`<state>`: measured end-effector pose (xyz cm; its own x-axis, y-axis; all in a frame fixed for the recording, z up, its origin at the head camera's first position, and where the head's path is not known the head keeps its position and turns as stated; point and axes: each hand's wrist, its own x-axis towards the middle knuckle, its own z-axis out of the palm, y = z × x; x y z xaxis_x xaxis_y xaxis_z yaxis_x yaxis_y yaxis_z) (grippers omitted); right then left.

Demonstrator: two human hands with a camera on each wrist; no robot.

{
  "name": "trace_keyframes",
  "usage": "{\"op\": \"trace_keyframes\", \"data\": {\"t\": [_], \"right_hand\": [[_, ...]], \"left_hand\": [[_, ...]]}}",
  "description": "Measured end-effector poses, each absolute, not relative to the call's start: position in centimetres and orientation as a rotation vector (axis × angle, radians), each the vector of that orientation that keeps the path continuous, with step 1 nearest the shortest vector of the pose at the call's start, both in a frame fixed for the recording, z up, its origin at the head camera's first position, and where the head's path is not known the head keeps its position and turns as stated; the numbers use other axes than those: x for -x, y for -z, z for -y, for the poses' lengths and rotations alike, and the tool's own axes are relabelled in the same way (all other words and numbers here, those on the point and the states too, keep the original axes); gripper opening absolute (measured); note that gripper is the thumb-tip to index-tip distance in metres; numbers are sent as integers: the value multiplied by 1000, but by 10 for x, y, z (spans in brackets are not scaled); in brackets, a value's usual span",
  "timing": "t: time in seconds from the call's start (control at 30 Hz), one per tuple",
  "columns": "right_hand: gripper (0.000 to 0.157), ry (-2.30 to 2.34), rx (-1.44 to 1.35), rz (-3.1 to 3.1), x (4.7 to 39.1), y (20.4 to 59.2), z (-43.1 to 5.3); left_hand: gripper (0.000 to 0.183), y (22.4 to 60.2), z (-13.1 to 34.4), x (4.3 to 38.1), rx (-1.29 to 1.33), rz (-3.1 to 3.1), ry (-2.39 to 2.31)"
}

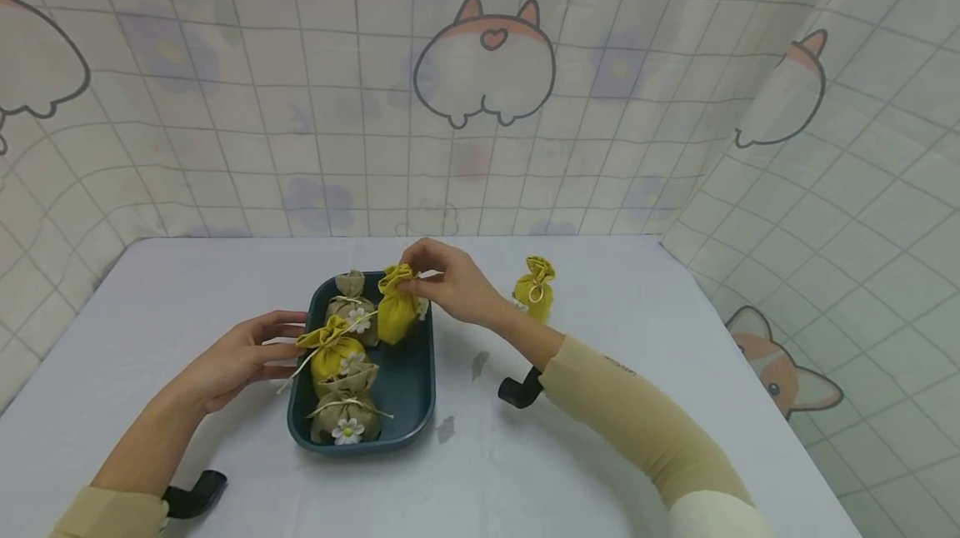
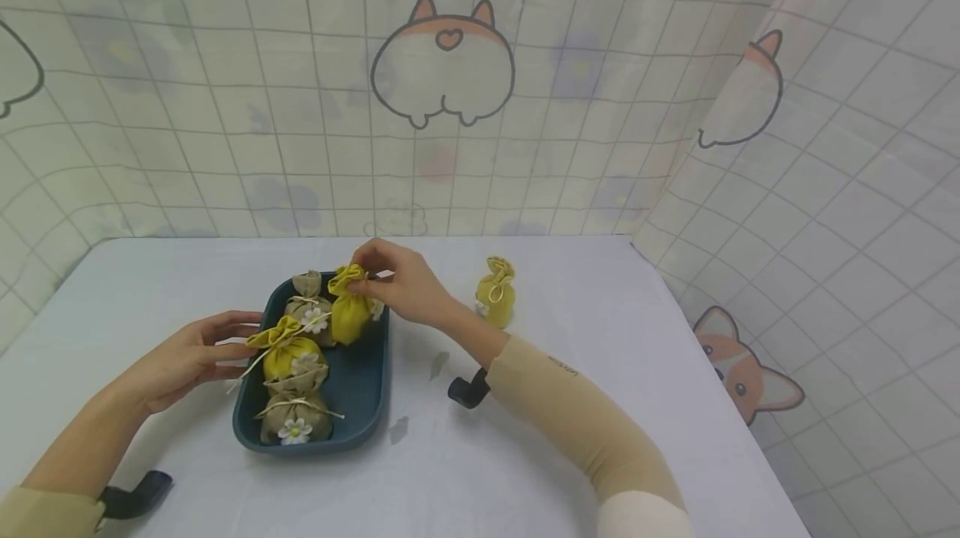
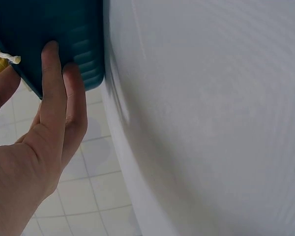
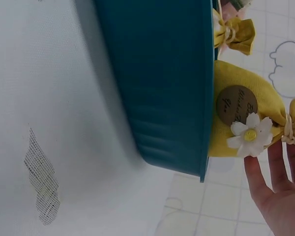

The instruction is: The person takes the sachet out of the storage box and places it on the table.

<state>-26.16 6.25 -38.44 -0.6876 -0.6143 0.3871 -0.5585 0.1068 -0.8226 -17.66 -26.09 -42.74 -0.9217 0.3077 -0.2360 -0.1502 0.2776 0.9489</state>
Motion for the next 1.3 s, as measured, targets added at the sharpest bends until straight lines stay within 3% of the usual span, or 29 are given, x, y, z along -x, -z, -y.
{"op": "trace_keyframes", "data": {"t": [0.9,1.3], "right_hand": [[21,1827,1115,-2407,225,369,-105],[21,1808,841,-2544,217,379,-144]], "left_hand": [[68,428,261,176,-136,-2189,-1676],[68,429,261,176,-139,-2182,-1681]]}}
